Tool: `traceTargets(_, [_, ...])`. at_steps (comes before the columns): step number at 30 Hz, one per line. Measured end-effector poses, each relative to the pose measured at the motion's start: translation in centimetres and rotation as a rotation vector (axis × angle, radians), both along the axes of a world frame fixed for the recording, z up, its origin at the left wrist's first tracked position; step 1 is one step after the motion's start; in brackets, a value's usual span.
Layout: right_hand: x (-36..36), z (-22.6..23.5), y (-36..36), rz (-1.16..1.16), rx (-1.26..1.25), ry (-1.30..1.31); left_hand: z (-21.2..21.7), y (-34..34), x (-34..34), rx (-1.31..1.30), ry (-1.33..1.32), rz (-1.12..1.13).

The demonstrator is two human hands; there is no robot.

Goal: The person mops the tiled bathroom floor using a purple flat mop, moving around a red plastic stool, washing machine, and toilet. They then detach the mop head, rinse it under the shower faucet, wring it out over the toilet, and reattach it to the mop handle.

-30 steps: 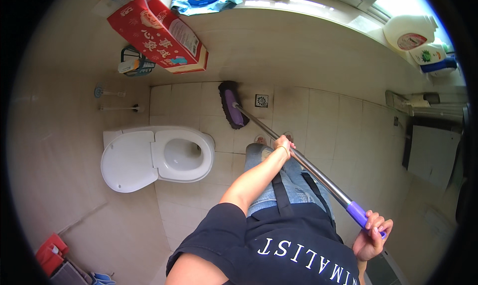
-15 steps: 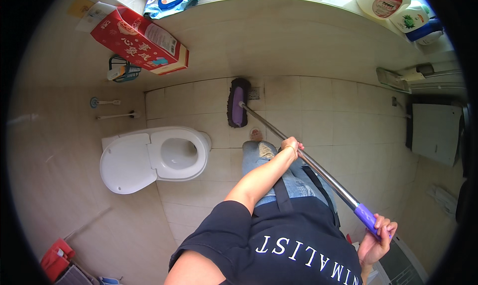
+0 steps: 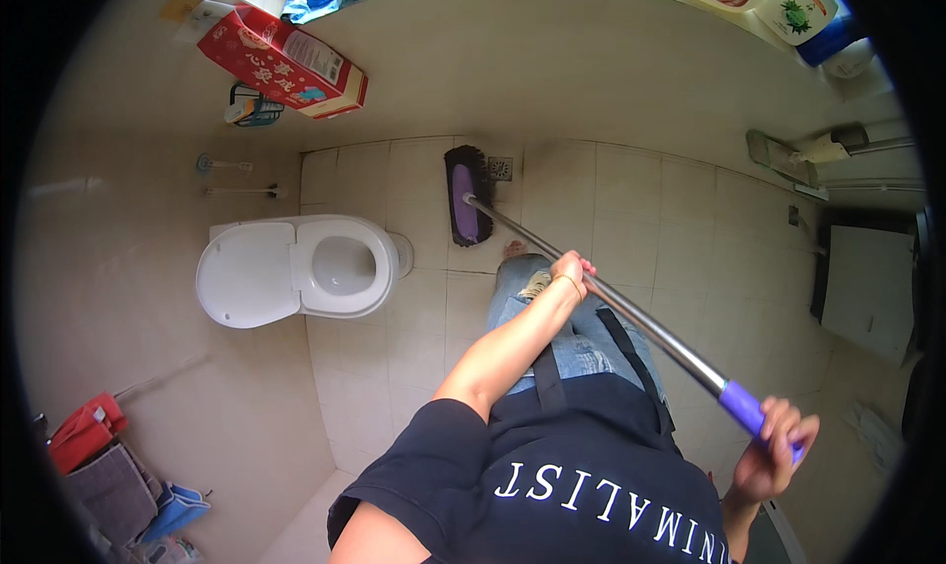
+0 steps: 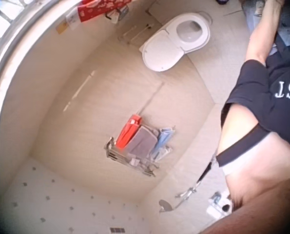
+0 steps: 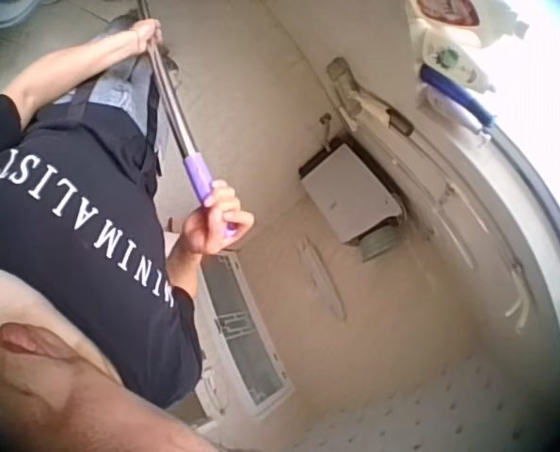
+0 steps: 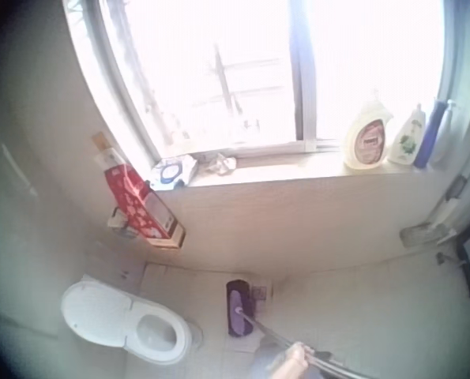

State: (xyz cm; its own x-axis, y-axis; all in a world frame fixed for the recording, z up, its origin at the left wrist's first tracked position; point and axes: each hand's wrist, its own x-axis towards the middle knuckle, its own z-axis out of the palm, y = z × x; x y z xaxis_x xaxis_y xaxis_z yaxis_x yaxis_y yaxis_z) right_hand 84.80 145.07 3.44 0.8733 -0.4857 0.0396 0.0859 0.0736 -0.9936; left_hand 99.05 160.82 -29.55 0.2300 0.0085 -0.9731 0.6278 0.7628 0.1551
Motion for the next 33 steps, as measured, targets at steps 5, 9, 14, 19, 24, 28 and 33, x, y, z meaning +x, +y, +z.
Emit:
traceTargets(5, [2.0, 1.9, -0.3, 0.145, -0.055, 0.01, 0.9, 1.9, -1.4, -0.103, -0.005, 0.108])
traceTargets(9, [5.4, 1.2, 0.7, 0.189, 0.05, 0.06, -0.7, 5.0, -2.3, -0.074, 0.03, 0.194])
traceTargets(14, [8.1, -2.9, 6.2, 0.489, 0.186, 0.067, -6.0, 12.2, -3.6, -0.071, 0.164, 0.219])
traceTargets(19, [10.0, -0.8, 6.2, 0.47, 0.13, 0.083, -4.7, 9.8, -1.7, -0.126, 0.193, 0.207])
traceTargets(24, [11.3, 2.0, 6.8, 0.397, -0.011, 0.049, -2.7, 7.9, 1.5, -0.366, 0.172, 0.26])
traceTargets(28, [11.9, 3.0, 6.8, 0.398, -0.083, -0.022, -2.1, 5.9, 4.0, -0.408, 0.104, 0.251])
traceTargets(33, [12.5, 3.5, 6.3, 0.48, -0.115, -0.101, -1.0, 5.0, 6.1, -0.425, 0.113, 0.315])
